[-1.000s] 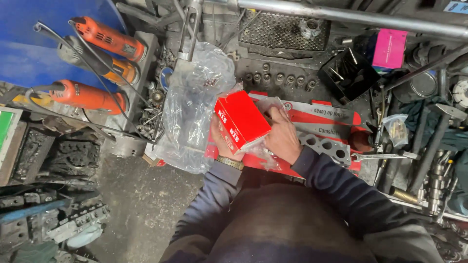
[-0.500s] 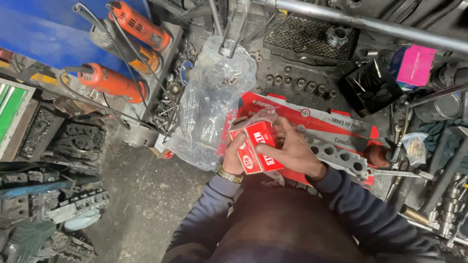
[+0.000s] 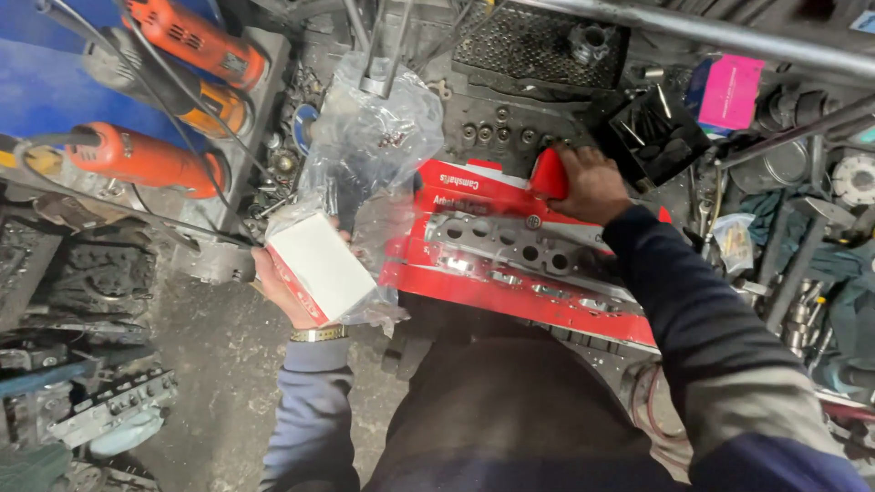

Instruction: The person opens a red box containing a camshaft and removes the part. They wipe the camshaft with a white cloth and place it into a red engine cylinder head. The person then uses a screwdriver to tighten bolts on the cylinder head.

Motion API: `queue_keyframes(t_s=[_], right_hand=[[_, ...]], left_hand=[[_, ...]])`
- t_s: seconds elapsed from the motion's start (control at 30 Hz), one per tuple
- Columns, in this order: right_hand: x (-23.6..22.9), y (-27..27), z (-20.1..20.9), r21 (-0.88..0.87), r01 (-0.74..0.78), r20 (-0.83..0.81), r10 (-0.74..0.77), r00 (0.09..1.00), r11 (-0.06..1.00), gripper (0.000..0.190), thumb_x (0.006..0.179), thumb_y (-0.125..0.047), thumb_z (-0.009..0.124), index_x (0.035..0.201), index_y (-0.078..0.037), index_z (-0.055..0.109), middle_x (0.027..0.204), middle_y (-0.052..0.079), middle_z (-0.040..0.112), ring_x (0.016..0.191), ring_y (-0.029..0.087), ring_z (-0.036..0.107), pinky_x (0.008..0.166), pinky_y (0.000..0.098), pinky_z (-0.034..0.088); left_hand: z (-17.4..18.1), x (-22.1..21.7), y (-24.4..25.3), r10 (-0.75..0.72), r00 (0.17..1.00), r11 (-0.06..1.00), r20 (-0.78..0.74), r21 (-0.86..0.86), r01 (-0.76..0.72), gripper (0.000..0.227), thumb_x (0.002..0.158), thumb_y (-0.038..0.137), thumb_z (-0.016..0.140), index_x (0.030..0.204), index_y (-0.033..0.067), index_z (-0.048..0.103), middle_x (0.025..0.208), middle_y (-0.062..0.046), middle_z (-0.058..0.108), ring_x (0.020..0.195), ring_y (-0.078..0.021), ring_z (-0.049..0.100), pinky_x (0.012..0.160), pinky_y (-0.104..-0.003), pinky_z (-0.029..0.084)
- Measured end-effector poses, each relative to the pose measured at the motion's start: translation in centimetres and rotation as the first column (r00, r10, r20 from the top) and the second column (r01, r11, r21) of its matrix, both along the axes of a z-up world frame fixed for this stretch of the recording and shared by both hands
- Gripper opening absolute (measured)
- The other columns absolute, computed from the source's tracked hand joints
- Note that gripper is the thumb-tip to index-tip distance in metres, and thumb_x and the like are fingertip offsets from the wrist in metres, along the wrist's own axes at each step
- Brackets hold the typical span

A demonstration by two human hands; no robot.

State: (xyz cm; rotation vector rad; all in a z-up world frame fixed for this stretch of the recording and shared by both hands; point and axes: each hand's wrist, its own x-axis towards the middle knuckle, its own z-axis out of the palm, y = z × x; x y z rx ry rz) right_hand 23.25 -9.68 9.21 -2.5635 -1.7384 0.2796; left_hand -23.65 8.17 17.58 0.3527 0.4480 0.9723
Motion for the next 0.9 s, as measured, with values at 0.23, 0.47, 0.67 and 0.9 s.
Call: queue_keyframes(t_s=[0.23, 0.47, 0.67, 0.9], right_hand=[[-3.2, 0.6, -3.5, -0.101, -0.010, -0.184, -0.008, 0.983, 0.995, 0.111, 0.072, -0.076, 0.081, 0.157, -0.013, 0.047, 0.145, 0.022, 0.057, 0.129, 0.050, 0.062, 0.106, 0.0630, 0.054], [-20.7, 2.5, 14.9, 0.500, 0.175, -0.712, 0.287, 0.641, 0.848, 0.032, 0.090, -0.030, 0.086, 0.118, -0.018, 0.077, 0.099, 0.008, 0.075, 0.093, 0.024, 0.076, 0.083, 0.0399, 0.061], [-23.1, 2.8, 15.8, 0.460, 0.167, -0.738, 0.271, 0.618, 0.872, 0.069, 0.088, -0.030, 0.084, 0.146, -0.001, 0.060, 0.124, 0.031, 0.060, 0.115, 0.054, 0.067, 0.095, 0.0621, 0.057], [-23.9, 2.7, 13.6, 0.746, -0.008, -0.310, 0.358, 0.881, 0.666, 0.056, 0.078, -0.032, 0.091, 0.126, -0.010, 0.074, 0.109, 0.016, 0.058, 0.098, 0.039, 0.070, 0.083, 0.0483, 0.061]], left_hand=[[-0.8, 4.7, -3.0, 0.149, 0.975, 0.982, -0.165, -0.091, -0.165, 0.062, 0.098, 0.057, 0.058, 0.138, 0.0097, 0.068, 0.143, -0.020, 0.069, 0.114, -0.0398, 0.076, 0.110, -0.059, 0.055], [-0.1, 9.7, -5.6, 0.065, 0.989, 0.990, -0.134, 0.134, -0.047, 0.056, 0.102, 0.052, 0.059, 0.132, 0.0053, 0.065, 0.122, -0.017, 0.075, 0.105, -0.0237, 0.073, 0.104, -0.041, 0.055], [3.5, 10.9, -5.5, 0.163, 0.895, 0.741, -0.415, 0.650, 0.167, 0.063, 0.106, 0.053, 0.043, 0.144, 0.0047, 0.057, 0.136, -0.016, 0.066, 0.124, -0.0231, 0.062, 0.115, -0.039, 0.043], [4.7, 8.9, -5.7, 0.726, 0.455, 0.401, -0.517, 0.854, 0.331, 0.075, 0.067, 0.062, 0.095, 0.127, 0.0219, 0.076, 0.122, -0.006, 0.069, 0.113, -0.0285, 0.068, 0.107, -0.042, 0.051]])
